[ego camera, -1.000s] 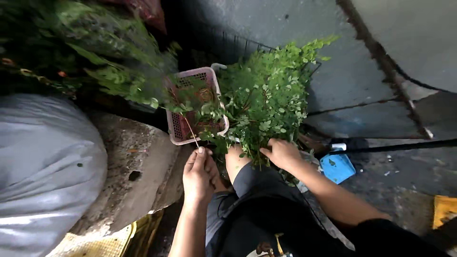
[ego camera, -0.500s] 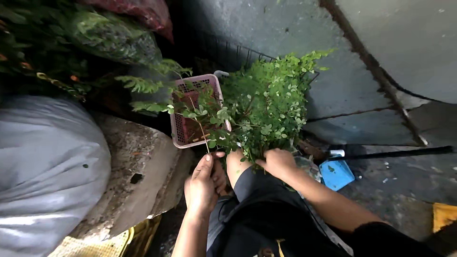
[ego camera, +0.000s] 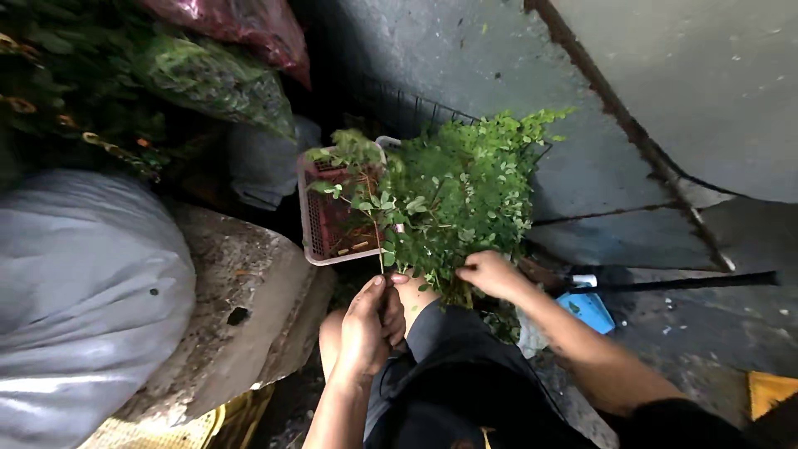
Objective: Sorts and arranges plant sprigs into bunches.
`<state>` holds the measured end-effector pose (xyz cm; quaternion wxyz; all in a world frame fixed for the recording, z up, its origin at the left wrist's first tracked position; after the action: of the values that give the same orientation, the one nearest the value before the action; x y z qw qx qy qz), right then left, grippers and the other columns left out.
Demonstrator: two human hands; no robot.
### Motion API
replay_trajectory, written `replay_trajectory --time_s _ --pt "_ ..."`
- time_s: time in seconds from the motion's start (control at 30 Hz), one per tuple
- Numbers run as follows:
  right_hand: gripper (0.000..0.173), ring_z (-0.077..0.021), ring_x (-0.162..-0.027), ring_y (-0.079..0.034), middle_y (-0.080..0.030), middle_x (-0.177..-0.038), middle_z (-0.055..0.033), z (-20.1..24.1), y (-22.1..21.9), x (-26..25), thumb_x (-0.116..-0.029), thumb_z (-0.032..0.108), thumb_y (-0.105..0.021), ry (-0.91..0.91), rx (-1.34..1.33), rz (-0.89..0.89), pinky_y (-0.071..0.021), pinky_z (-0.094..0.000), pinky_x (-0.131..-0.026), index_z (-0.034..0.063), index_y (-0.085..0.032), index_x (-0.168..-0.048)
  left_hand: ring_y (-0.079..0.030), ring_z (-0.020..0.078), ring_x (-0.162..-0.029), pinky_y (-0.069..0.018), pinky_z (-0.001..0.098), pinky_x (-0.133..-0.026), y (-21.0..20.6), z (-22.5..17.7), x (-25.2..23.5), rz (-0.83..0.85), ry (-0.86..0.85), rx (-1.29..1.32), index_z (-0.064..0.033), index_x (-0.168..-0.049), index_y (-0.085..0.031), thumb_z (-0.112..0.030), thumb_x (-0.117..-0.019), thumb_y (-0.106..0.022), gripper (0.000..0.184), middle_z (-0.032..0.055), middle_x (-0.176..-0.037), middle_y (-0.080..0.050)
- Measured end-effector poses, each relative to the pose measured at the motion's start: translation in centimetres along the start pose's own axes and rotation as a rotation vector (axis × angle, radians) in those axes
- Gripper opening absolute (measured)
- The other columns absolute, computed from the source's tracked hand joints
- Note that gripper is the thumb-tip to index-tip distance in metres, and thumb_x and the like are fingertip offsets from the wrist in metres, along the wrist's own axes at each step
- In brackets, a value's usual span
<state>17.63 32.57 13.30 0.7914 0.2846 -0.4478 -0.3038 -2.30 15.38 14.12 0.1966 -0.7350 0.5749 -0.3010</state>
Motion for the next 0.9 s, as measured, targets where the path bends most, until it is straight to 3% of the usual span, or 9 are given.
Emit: replay_trajectory --time_s 0.13,0.2,0.33,0.4,0.53,0.6,0.67,0.77,0.9 --pt "0.023 -0.0186 -0.075 -0.063 -0.066 -0.083 -0.0081 -0.9 8.8 6.0 -0.0996 0.028 -0.067 0.180 -0.188 -0.288 -0.0534 -0.0454 -0.071 0.0064 -0.071 -0.094 -0.044 0.0070 -0.046 -0.0426 0.0221 -0.042 1.9 0.2 0.2 -0.118 0.098 -0.014 -0.0107 -0.105 -0.063 -0.032 -0.1102 -0.018 0.051 -0.0029 -0.065 -0.049" --pt "0.018 -0.0098 -0.064 -0.058 -0.062 -0.073 0.0001 -1.2 11.7 9.4 -0.0963 0.026 -0.070 0.215 -0.146 -0.437 -0.0498 -0.0346 -0.060 0.0115 -0.069 -0.086 -0.040 0.0063 -0.045 -0.0375 0.0207 -0.040 2.1 0.7 0.0 -0.202 0.155 -0.005 -0.0111 -0.096 -0.061 -0.032 -0.1107 -0.017 0.050 -0.0037 -0.062 -0.046" --pt "0.021 0.0078 -0.060 -0.052 -0.059 -0.071 0.0134 -0.8 13.7 14.1 -0.0935 0.037 -0.066 0.370 -0.156 -0.670 -0.0442 -0.0134 -0.055 0.0180 -0.068 -0.086 -0.034 0.0039 -0.041 -0.0323 0.0187 -0.038 0.4 1.3 -1.2 -0.208 0.156 -0.001 -0.0124 -0.090 -0.056 -0.032 -0.1109 -0.013 0.052 -0.0067 -0.055 -0.039" --pt "0.022 0.0104 -0.062 -0.052 -0.060 -0.075 0.0137 0.0 13.3 14.8 -0.0954 0.034 -0.065 0.505 -0.233 -0.798 -0.0441 -0.0090 -0.056 0.0142 -0.068 -0.088 -0.032 0.0036 -0.041 -0.0307 0.0186 -0.038 -1.1 1.4 -1.4 -0.180 0.136 -0.025 -0.0116 -0.091 -0.058 -0.030 -0.1109 -0.016 0.050 -0.0066 -0.056 -0.038" --pt "0.020 0.0075 -0.065 -0.053 -0.058 -0.078 0.0100 1.8 9.5 12.0 -0.1019 0.024 -0.060 0.735 -0.435 -0.924 -0.0477 -0.0106 -0.058 0.0093 -0.065 -0.089 -0.035 0.0039 -0.042 -0.0316 0.0186 -0.038 -3.3 3.1 -2.3 -0.078 0.126 -0.045 -0.0119 -0.092 -0.061 -0.027 -0.1091 -0.022 0.045 -0.0063 -0.057 -0.042" --pt "0.021 0.0053 -0.068 -0.055 -0.060 -0.080 0.0055 2.6 6.7 9.6 -0.1028 0.020 -0.058 0.748 -0.456 -0.927 -0.0495 -0.0122 -0.061 0.0054 -0.065 -0.089 -0.037 0.0056 -0.043 -0.0331 0.0202 -0.039 -3.7 4.6 -3.2 -0.062 0.146 -0.009 -0.0092 -0.093 -0.062 -0.028 -0.1100 -0.022 0.047 -0.0039 -0.059 -0.045" --pt "0.023 0.0014 -0.070 -0.057 -0.063 -0.081 0.0012 3.1 3.4 7.5 -0.1022 0.022 -0.059 0.623 -0.433 -0.819 -0.0510 -0.0161 -0.064 0.0035 -0.067 -0.091 -0.041 0.0078 -0.045 -0.0347 0.0216 -0.040 -3.7 6.0 -4.0 -0.065 0.176 0.024 -0.0067 -0.100 -0.063 -0.034 -0.1123 -0.021 0.052 0.0002 -0.066 -0.053" --pt "0.030 -0.0111 -0.078 -0.066 -0.069 -0.087 -0.0052 3.0 -2.2 4.9 -0.1030 0.034 -0.059 0.363 -0.331 -0.504 -0.0570 -0.0316 -0.073 0.0059 -0.069 -0.098 -0.043 0.0074 -0.049 -0.0348 0.0216 -0.042 -3.6 7.2 -4.7 -0.070 0.196 0.007 -0.0068 -0.108 -0.064 -0.043 -0.1124 -0.025 0.054 0.0021 -0.072 -0.058" --pt "0.035 -0.0205 -0.091 -0.069 -0.071 -0.098 -0.0102 2.3 -5.7 4.4 -0.1017 0.038 -0.059 0.270 -0.198 -0.289 -0.0572 -0.0415 -0.085 0.0055 -0.071 -0.105 -0.053 0.0098 -0.054 -0.0410 0.0219 -0.044 -2.4 8.2 -5.0 -0.130 0.271 -0.014 -0.0052 -0.115 -0.063 -0.029 -0.1116 -0.041 0.032 0.0070 -0.080 -0.064"
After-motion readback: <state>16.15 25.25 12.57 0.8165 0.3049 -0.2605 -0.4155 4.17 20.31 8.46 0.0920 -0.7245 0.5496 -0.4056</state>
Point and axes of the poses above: each hand's wrist, its own x-axis away from the middle knuckle, its own y-axis out of the back of the hand, z = x × y, the point moved 3 cm from there along -x, towards the middle knuckle
